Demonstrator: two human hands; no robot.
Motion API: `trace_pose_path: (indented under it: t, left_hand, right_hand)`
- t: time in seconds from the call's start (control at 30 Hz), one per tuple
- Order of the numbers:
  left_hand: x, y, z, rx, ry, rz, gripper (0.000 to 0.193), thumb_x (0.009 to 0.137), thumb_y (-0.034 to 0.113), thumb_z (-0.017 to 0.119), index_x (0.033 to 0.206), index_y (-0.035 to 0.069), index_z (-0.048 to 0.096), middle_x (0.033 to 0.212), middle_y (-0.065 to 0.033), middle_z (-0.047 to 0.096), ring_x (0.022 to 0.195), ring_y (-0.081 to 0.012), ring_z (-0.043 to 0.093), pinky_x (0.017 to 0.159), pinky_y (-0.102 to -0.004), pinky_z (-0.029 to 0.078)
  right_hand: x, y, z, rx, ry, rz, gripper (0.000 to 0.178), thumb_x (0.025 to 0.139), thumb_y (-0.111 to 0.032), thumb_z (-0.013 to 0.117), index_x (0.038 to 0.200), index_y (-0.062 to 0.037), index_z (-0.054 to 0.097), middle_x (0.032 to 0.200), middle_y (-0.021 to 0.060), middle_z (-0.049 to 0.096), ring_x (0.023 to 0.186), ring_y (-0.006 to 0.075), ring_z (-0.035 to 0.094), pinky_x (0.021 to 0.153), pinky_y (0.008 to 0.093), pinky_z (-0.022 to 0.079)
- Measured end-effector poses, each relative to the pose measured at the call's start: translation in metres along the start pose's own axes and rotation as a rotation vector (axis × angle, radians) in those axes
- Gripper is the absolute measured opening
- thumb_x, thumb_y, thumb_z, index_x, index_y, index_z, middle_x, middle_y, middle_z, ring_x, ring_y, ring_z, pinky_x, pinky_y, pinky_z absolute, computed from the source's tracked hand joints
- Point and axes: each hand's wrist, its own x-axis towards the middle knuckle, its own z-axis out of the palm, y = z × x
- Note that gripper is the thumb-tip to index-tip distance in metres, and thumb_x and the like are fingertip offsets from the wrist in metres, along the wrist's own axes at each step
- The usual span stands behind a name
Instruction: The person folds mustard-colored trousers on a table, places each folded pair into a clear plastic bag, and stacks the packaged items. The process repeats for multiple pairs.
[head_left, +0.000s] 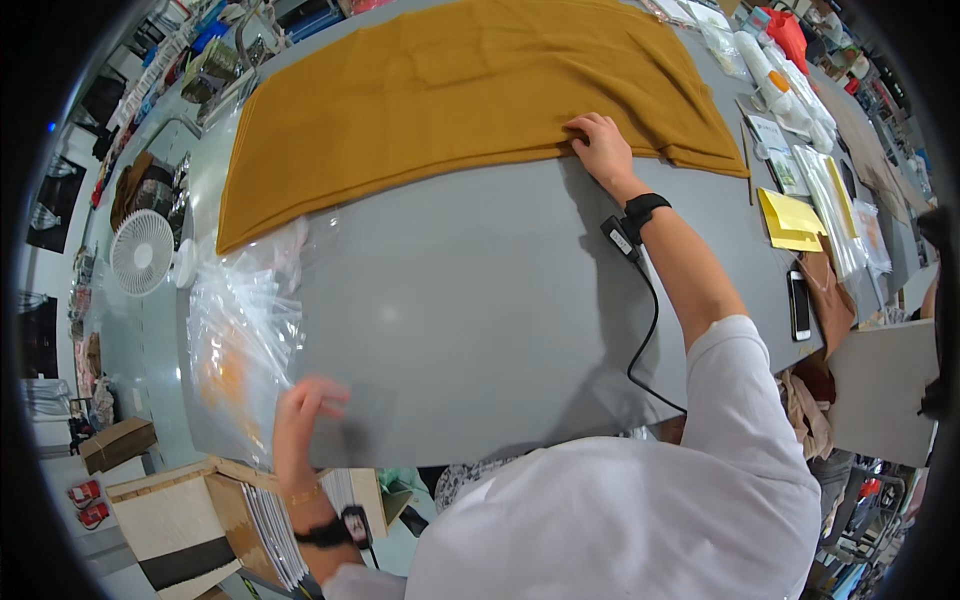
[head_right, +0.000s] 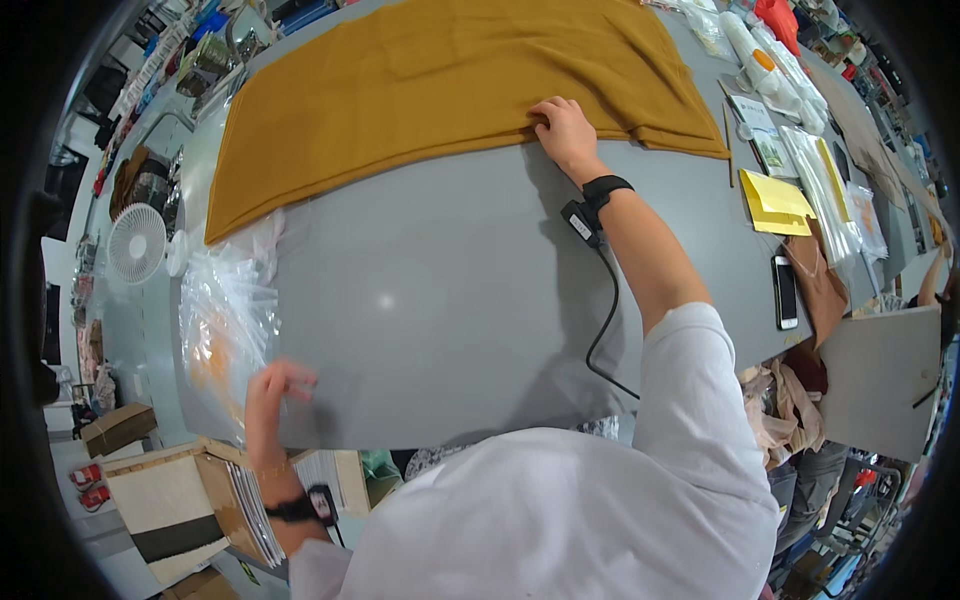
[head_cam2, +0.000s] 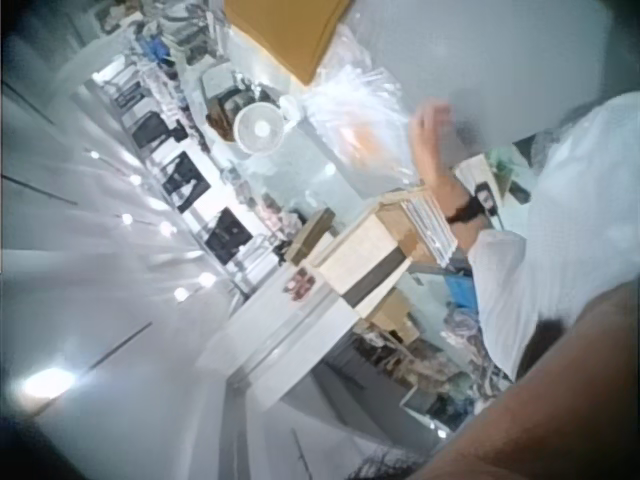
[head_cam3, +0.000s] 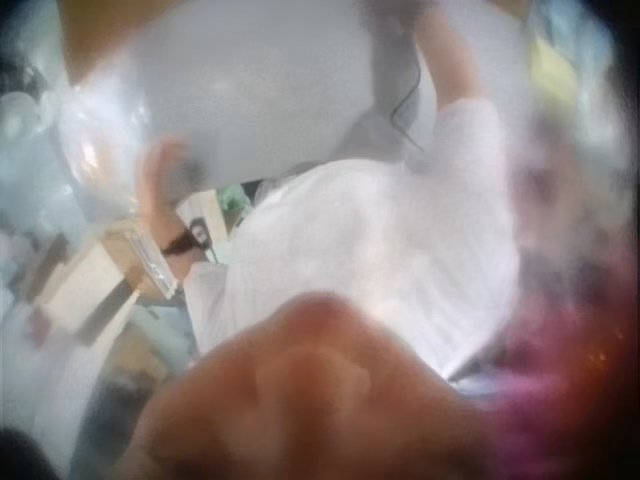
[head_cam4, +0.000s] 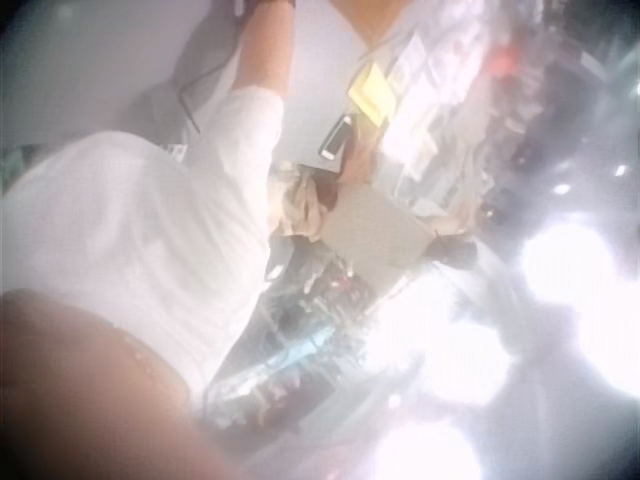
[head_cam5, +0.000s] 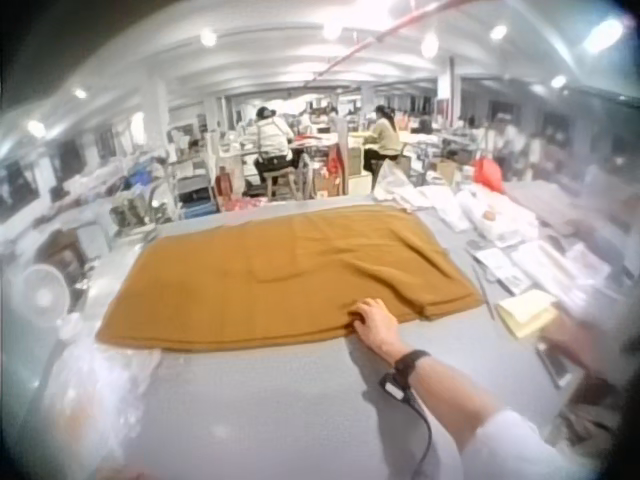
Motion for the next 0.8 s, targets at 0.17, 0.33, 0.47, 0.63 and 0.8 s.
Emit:
trace_pose_path:
  t: [0.17,0.33,0.47,0.63,0.8]
  left_hand:
    - [0.215,0.081,0.091,-0.509,-0.267,-0.020,0.065,0.111,0.053,0.047,0.123,-0.009,0.065,0.107,-0.0231,0.076,0.086,-0.0311,0.078,0.075,-0.0380,0.065]
    - [0.355,0.116,0.145,-1.011,-0.098,-0.201,0.064,0.113,0.049,0.044,0.138,-0.009,0.052,0.124,-0.0292,0.069,0.106,-0.0393,0.074,0.080,-0.0415,0.067]
    - [0.356,0.120,0.102,-1.020,-0.018,-0.072,0.055,0.112,0.042,0.048,0.137,-0.008,0.053,0.127,-0.0292,0.067,0.110,-0.0410,0.072,0.087,-0.0436,0.065]
    - [0.256,0.105,0.025,-0.686,0.000,0.066,0.054,0.112,0.043,0.049,0.140,-0.003,0.054,0.126,-0.0217,0.070,0.106,-0.0358,0.073,0.081,-0.0431,0.065]
    - [0.183,0.067,0.014,-0.928,0.151,0.201,0.050,0.114,0.044,0.045,0.146,0.007,0.053,0.140,-0.0137,0.065,0.122,-0.0323,0.067,0.094,-0.0470,0.061]
  right_hand:
    - [0.021,-0.001,-0.013,0.547,-0.201,0.435,0.028,0.103,-0.020,0.068,0.122,-0.0004,0.074,0.088,0.0094,0.072,0.077,0.0185,0.067,0.073,0.0328,0.060]
    - [0.021,-0.021,-0.052,0.953,-0.021,-0.089,0.020,0.110,-0.010,0.055,0.120,-0.0031,0.071,0.122,0.0029,0.072,0.107,0.0130,0.065,0.091,0.0324,0.058]
    - [0.011,0.034,-0.085,0.023,0.132,-0.299,0.016,0.091,-0.004,0.071,0.107,-0.0064,0.072,0.116,0.0093,0.073,0.111,0.0340,0.065,0.096,0.0404,0.055]
    - [-0.047,0.115,-0.145,-0.229,0.276,-0.038,0.016,0.086,-0.002,0.071,0.100,-0.0077,0.074,0.101,0.0091,0.070,0.104,0.0323,0.066,0.088,0.0426,0.055]
    - [-0.169,0.086,-0.229,-0.114,0.219,-0.128,0.015,0.087,0.003,0.069,0.100,-0.0031,0.072,0.095,0.0120,0.066,0.093,0.0347,0.064,0.079,0.0416,0.053]
